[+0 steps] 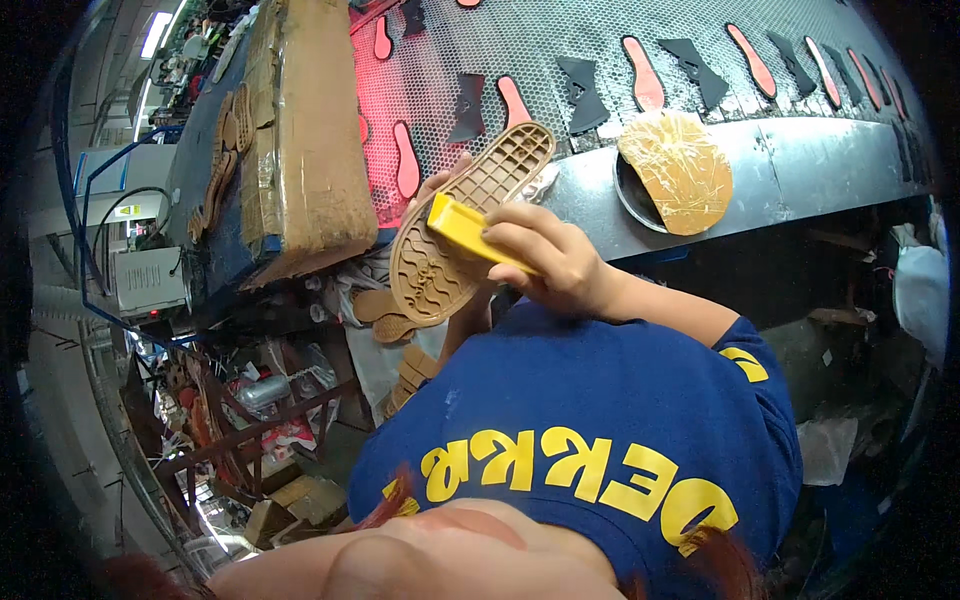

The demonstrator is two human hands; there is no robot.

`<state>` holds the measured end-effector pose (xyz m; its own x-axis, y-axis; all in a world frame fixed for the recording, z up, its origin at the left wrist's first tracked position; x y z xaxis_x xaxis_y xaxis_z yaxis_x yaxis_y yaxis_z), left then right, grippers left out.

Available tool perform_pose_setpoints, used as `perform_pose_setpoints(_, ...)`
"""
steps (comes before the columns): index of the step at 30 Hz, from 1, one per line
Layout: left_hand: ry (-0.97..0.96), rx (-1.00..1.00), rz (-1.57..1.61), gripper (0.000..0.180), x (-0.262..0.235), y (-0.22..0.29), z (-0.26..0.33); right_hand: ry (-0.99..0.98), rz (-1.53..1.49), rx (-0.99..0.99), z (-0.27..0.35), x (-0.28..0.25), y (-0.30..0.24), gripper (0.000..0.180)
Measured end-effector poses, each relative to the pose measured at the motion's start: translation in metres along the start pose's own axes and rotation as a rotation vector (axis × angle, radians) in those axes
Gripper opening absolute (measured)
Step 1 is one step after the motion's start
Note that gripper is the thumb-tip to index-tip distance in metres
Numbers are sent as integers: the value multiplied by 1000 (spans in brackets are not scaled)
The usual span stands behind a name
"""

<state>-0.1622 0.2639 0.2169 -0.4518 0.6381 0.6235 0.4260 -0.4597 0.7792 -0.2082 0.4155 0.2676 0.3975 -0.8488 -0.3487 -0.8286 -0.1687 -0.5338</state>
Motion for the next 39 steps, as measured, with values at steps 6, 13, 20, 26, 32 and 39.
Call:
perform_pose_setpoints(6,-88,504,-456,25,19,11,12,18,78,92,7,-2,12,30)
perform_pose_setpoints(13,-139,-98,386,32,-12,-14,-2,5,45,-15,0,7,-1,32)
perform_pose_setpoints(20,-164,217,-486,58,19,-8,6,-133,-24,-127,3,16,-11,35)
perform_pose_setpoints(26,-307,87,-420,61,2,-29,0,-212,-64,-186,1,20,-14,32)
perform_pose_setpoints(32,-432,139,-909,70,-5,-34,7,-265,-105,-187,-3,18,-12,30)
perform_pose_setpoints(39,-426,34,-512,73,-17,-44,3,-423,-284,-109,-8,12,-4,30)
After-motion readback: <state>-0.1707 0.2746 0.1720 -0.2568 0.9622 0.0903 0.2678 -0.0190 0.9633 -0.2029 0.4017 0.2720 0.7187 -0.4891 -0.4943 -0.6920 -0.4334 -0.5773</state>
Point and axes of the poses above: each hand's wrist, its own z-axis away from the middle knuckle, its own x-axis out of the palm, y = z × x, the point moved 5 cm from there along -z, towards the middle knuckle, and after that the axes turned 6 degrees about z, right-handed, at the moved point
